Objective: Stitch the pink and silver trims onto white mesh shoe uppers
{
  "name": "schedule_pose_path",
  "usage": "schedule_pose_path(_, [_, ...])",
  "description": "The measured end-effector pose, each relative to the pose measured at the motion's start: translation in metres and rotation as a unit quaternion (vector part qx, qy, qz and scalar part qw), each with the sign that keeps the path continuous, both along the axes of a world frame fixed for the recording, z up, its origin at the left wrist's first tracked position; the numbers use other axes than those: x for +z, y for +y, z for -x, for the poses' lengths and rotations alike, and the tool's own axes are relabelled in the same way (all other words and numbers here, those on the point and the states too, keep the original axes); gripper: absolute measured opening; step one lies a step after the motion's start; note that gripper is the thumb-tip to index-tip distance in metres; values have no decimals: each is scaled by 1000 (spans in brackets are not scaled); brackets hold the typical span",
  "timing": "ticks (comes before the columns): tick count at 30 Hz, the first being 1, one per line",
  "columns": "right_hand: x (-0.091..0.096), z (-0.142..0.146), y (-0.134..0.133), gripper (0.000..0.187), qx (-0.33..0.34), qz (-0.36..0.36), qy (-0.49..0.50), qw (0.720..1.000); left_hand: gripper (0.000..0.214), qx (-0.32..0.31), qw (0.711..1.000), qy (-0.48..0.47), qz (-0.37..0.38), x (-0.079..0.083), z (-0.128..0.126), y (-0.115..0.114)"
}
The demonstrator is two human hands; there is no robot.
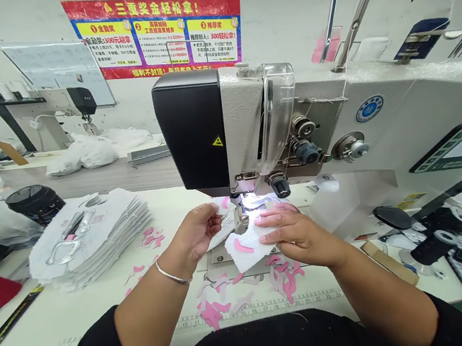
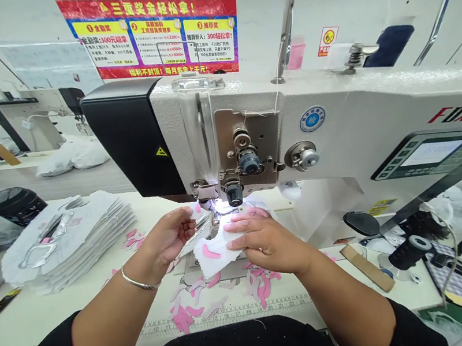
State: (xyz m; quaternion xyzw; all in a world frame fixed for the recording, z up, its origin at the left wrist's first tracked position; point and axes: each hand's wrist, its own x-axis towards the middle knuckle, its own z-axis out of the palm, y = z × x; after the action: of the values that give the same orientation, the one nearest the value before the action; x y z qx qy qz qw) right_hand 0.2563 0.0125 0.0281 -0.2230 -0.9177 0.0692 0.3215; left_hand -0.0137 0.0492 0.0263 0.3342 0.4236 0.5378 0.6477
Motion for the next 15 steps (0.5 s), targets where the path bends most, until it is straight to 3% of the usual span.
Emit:
schedule_pose_path(3, [4, -1, -1, 26, -12, 56, 40, 998, 20, 14, 999, 31, -22, -7, 1, -13])
schedule_pose_path(8, [2, 19, 2, 41, -198, 32, -17, 980, 20, 11, 999, 39, -13, -18, 3, -44])
schedule_pose_path(15, [-4, 35, 6, 30, -234, -35, -24, 971, 18, -58, 996, 65, -30, -17, 4, -65])
